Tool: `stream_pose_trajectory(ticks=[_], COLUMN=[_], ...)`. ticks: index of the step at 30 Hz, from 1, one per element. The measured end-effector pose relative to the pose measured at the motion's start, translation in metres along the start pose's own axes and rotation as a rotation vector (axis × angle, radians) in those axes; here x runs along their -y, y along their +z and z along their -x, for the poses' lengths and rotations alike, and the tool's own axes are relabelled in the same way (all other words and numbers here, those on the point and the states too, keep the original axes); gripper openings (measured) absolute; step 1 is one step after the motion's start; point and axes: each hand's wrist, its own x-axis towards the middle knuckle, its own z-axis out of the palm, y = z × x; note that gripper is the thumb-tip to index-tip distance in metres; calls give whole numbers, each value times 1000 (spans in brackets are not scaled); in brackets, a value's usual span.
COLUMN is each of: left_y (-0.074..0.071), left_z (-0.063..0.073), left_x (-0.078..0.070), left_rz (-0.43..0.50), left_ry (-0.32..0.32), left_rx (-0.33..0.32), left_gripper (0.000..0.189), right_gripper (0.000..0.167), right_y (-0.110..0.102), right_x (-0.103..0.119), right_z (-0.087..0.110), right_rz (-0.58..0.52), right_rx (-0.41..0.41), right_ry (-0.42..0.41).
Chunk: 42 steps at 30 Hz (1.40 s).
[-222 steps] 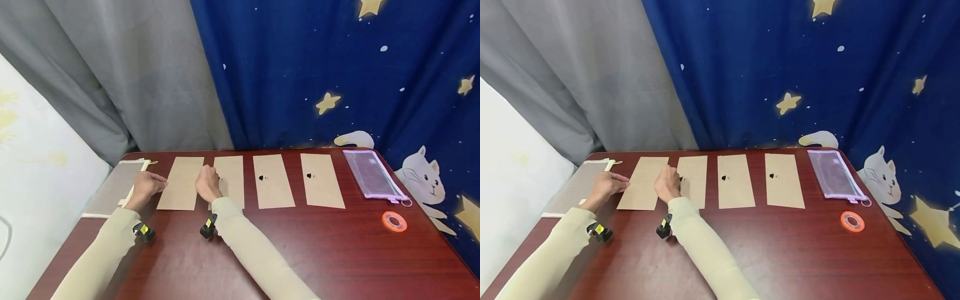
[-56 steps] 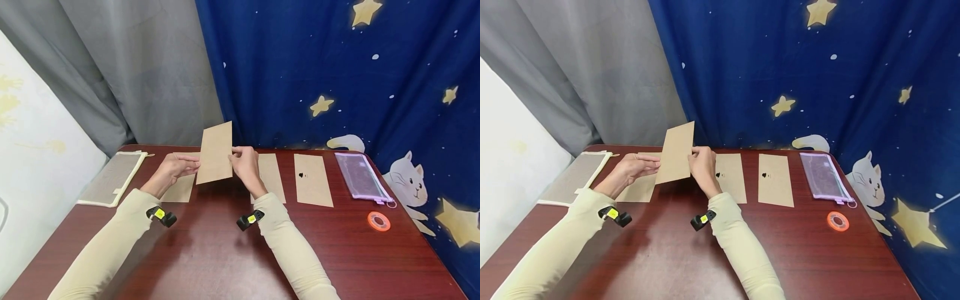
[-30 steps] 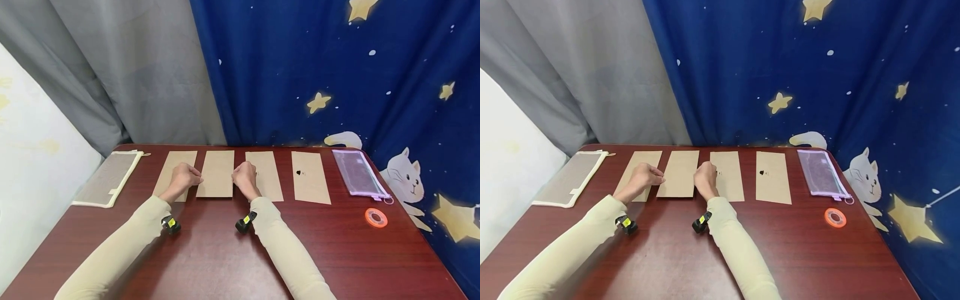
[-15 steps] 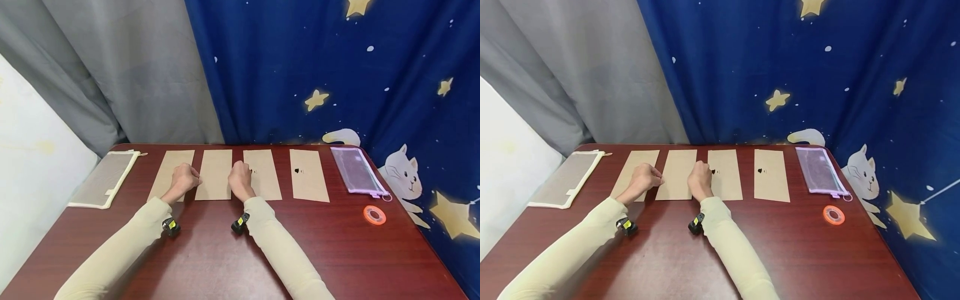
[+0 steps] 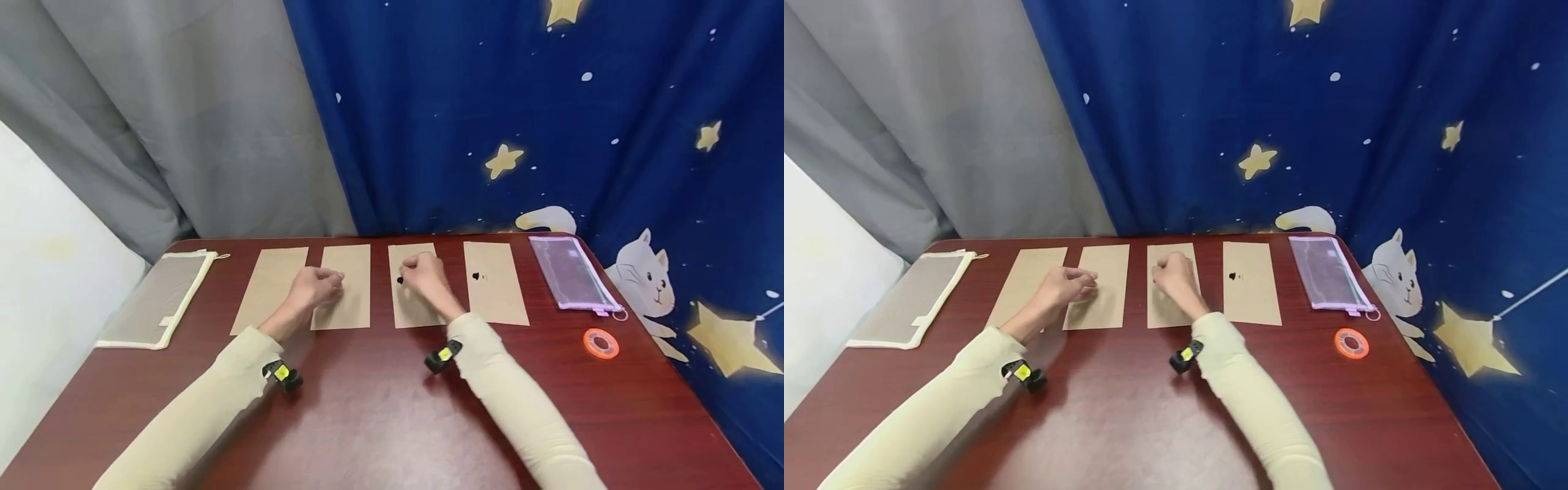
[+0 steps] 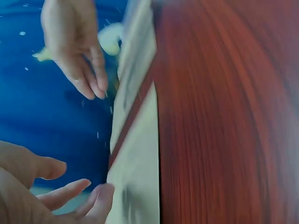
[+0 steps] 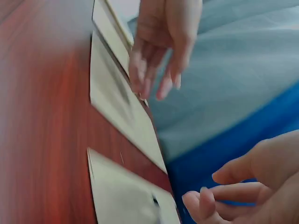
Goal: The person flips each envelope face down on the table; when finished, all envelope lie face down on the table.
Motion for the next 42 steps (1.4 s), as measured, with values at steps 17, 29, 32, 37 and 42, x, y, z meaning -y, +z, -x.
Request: stream_pose_trajectory(ticks=[17, 29, 32, 37, 42], left_y=[70, 80, 76, 70, 64], left_z=[-16, -27, -27, -25, -22], left_x=[-43, -55, -56, -62, -61], left_rz=[580, 569, 588, 593, 563], left_ry=[-296, -325, -319, -307, -301], left_rx=[265, 239, 242, 240, 266], left_gripper=[69, 54, 50, 47, 32], right_gripper=[44, 39, 36, 30, 28], right_y=[-85, -70, -70, -71, -64], right_x=[-86, -67, -65, -65, -71], right_z=[-22, -23, -21, -19, -13], right_rz=[-500, -455, -433, -443, -514], right_rx=[418, 380, 363, 309, 204], right_ry=[301, 370, 337, 264, 262])
